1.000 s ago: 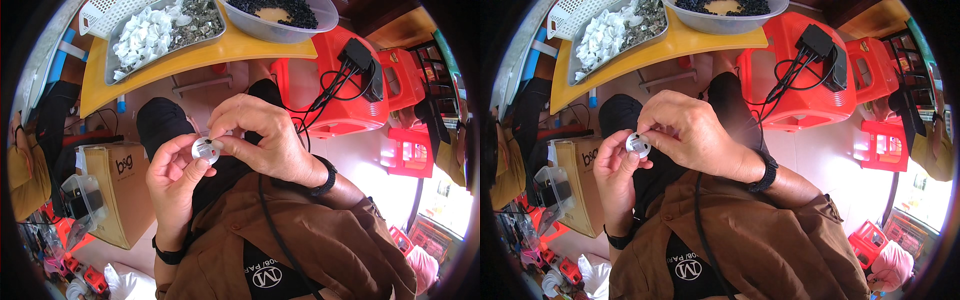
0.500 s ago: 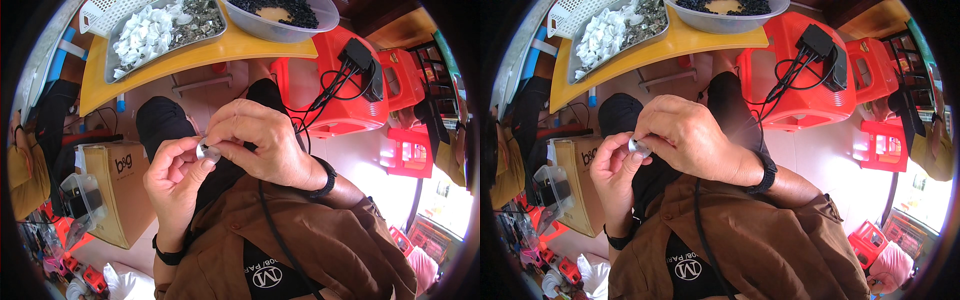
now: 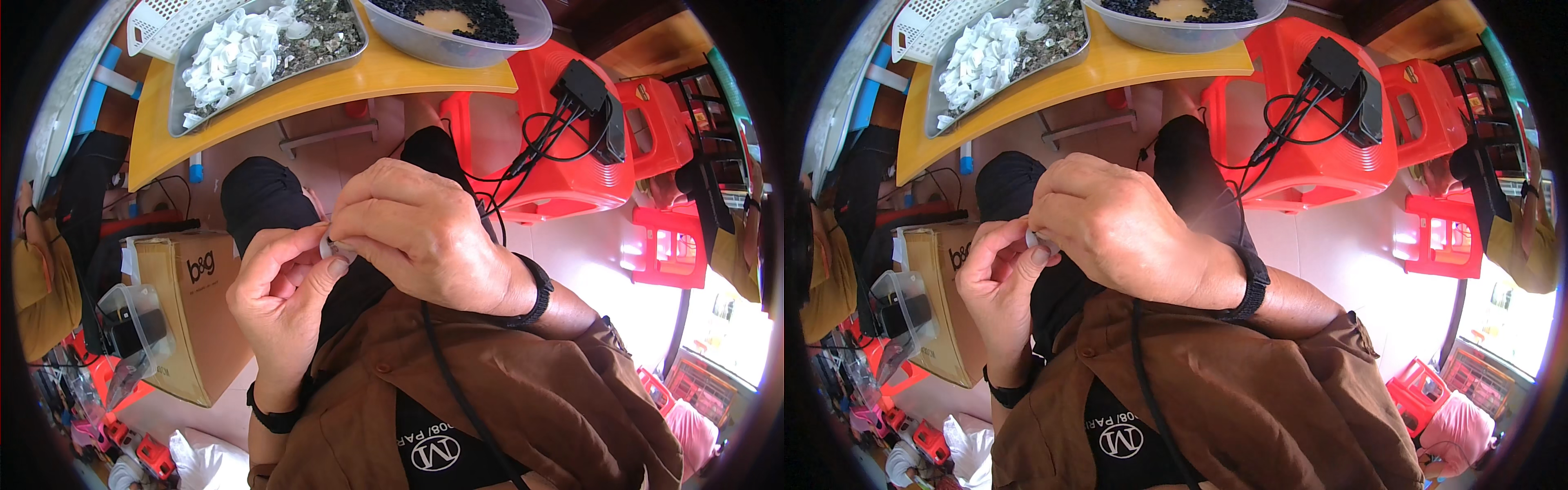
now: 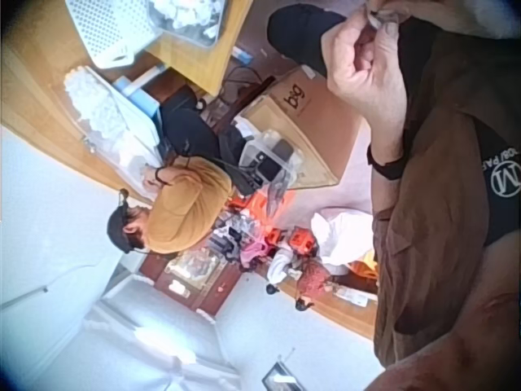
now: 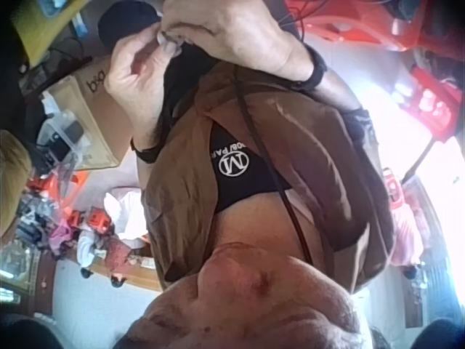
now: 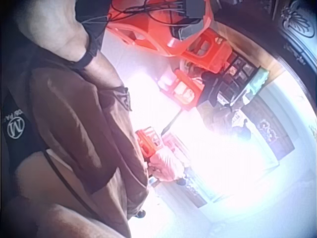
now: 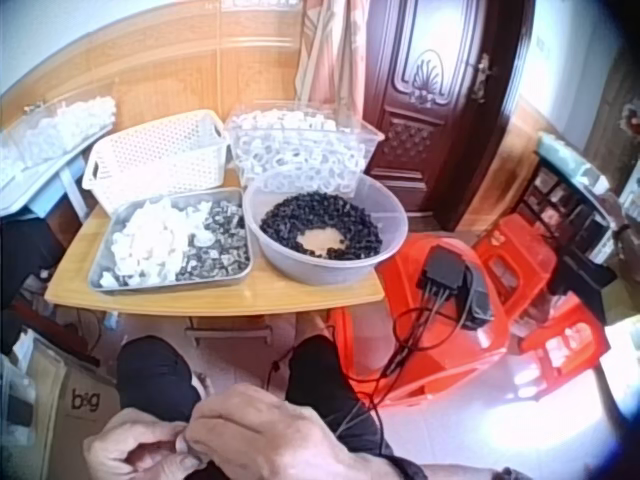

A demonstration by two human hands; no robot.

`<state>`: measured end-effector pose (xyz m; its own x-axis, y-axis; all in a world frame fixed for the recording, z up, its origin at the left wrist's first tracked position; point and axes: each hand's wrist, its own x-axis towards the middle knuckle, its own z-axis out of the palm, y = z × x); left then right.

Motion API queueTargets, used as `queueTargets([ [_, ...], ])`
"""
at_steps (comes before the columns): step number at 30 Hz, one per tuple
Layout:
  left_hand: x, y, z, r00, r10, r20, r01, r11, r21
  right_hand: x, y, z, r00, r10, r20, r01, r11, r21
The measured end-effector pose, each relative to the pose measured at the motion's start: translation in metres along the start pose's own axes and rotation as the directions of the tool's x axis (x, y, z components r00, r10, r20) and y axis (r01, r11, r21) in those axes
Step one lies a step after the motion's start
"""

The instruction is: Manually assemble small shoe components by inserting black studs into plastic circular bases.

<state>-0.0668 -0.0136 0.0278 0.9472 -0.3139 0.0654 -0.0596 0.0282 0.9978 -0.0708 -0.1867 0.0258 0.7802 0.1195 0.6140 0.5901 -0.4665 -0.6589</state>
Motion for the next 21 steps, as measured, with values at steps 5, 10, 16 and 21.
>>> queueTargets([
  [5,0.002,-0.002,0.0,1.0,0.013,-0.013,-0.013,1.0,-0.015,-0.003,0.004,0.004,1.0,-0.03,0.004,0.03,0.999,-0.026],
  [10,0.005,-0.006,0.0,1.0,-0.013,-0.002,0.013,0.999,-0.039,-0.005,0.01,0.008,0.998,-0.062,-0.015,0.061,0.994,-0.086],
  [16,0.005,-0.009,0.001,0.991,-0.083,-0.107,0.068,0.988,-0.141,-0.004,0.007,-0.006,0.885,0.454,0.107,-0.464,0.835,0.295],
  [21,0.005,-0.007,0.004,0.997,-0.014,-0.081,0.004,0.992,-0.124,-0.003,0.003,-0.003,0.877,0.455,0.155,-0.48,0.849,0.221],
])
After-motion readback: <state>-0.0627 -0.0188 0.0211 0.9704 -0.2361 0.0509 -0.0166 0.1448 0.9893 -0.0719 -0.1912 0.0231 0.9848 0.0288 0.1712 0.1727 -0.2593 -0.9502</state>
